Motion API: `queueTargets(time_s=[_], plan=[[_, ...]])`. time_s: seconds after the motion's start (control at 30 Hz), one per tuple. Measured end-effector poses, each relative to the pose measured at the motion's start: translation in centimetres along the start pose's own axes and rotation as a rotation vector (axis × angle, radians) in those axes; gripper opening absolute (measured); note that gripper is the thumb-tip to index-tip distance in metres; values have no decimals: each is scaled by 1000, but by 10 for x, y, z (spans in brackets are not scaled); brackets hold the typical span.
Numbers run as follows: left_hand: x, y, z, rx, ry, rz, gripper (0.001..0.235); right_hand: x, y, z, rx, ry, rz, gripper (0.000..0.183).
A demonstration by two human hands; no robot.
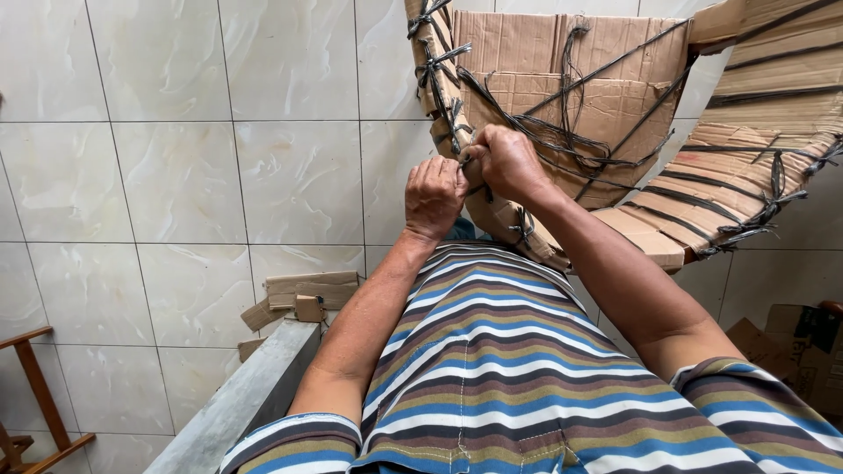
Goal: Wrapping a wooden chair frame with cardboard and securing it with plastic ties for protection.
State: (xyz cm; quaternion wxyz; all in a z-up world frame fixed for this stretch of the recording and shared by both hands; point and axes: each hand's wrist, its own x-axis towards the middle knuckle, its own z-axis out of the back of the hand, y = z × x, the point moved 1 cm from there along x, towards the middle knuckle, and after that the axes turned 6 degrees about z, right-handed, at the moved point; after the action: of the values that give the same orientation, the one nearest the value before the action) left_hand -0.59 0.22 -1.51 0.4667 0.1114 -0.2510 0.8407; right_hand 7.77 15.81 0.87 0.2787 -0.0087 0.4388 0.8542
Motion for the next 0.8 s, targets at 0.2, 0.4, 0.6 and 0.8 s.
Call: queueTargets(time_s=[0.2, 0.4, 0.6, 0.8], plan=[[-1, 15, 7, -174, 255, 154, 6, -2, -18, 2, -172, -117, -5, 22], [15, 5, 39, -632, 407, 683, 39, -63, -27, 41, 68, -62, -142, 15], [31, -7, -35, -621, 341, 1005, 84, -114, -21, 55, 195, 219, -228, 27], [25, -3, -101, -358, 211, 1132, 84, -115, -51, 61, 318, 295, -210, 29]])
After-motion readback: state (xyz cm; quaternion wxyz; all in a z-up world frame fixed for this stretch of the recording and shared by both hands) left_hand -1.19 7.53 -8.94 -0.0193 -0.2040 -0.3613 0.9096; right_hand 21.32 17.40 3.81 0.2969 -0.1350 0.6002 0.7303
